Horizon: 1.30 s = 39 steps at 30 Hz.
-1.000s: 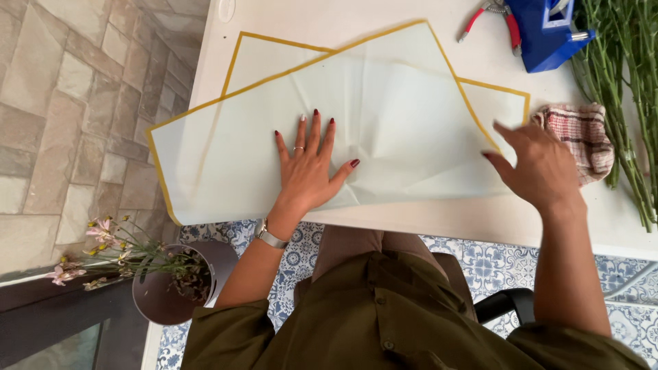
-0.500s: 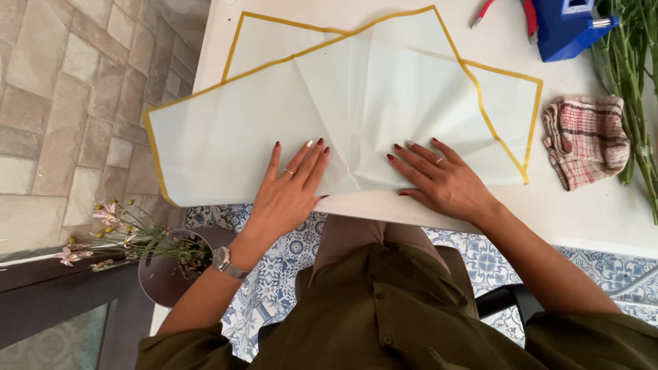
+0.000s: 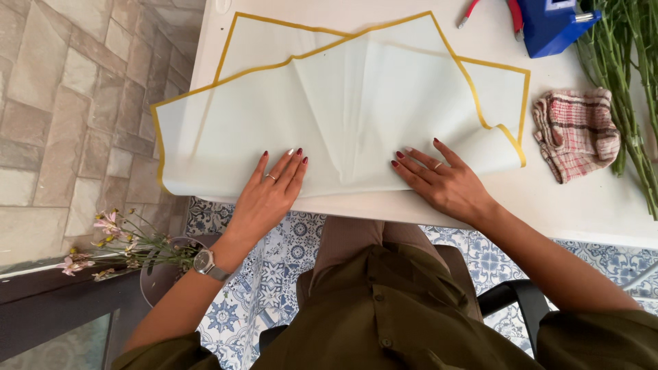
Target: The person folds a light blue wrapping paper on a table, then places a bunch of orange flowers onto it. They wrap the paper around the flowers, secure the wrap with tape from a blue dispenser, and handle a silver ribbon.
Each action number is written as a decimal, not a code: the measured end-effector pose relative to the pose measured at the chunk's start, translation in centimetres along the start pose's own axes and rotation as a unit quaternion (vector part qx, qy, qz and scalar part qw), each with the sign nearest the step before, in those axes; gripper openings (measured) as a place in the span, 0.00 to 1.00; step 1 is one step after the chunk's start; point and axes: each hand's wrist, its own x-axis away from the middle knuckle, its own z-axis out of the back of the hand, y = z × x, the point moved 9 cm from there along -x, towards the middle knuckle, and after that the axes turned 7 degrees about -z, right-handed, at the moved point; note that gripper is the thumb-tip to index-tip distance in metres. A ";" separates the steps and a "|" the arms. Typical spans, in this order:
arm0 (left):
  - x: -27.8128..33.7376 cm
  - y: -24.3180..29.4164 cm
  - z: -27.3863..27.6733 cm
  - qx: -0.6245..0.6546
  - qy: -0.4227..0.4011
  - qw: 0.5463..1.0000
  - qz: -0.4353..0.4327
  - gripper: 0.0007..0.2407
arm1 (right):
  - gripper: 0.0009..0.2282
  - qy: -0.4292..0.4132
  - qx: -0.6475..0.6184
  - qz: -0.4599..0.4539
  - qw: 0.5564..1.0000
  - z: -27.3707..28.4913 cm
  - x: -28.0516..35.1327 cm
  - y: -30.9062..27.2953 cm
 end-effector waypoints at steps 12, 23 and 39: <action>-6.9 2.9 -1.5 0.237 -0.097 0.954 0.158 0.34 | 0.21 -0.181 -0.039 -0.120 0.975 -0.9 -0.1 2.5; -7.9 3.6 -2.0 0.223 -0.102 0.949 0.196 0.34 | 0.30 -0.336 -0.086 -0.171 0.922 -2.7 -5.0 3.9; -7.7 3.3 -2.3 0.233 -0.073 0.947 0.208 0.34 | 0.27 -0.179 -0.203 0.008 0.963 -14.9 -20.3 8.5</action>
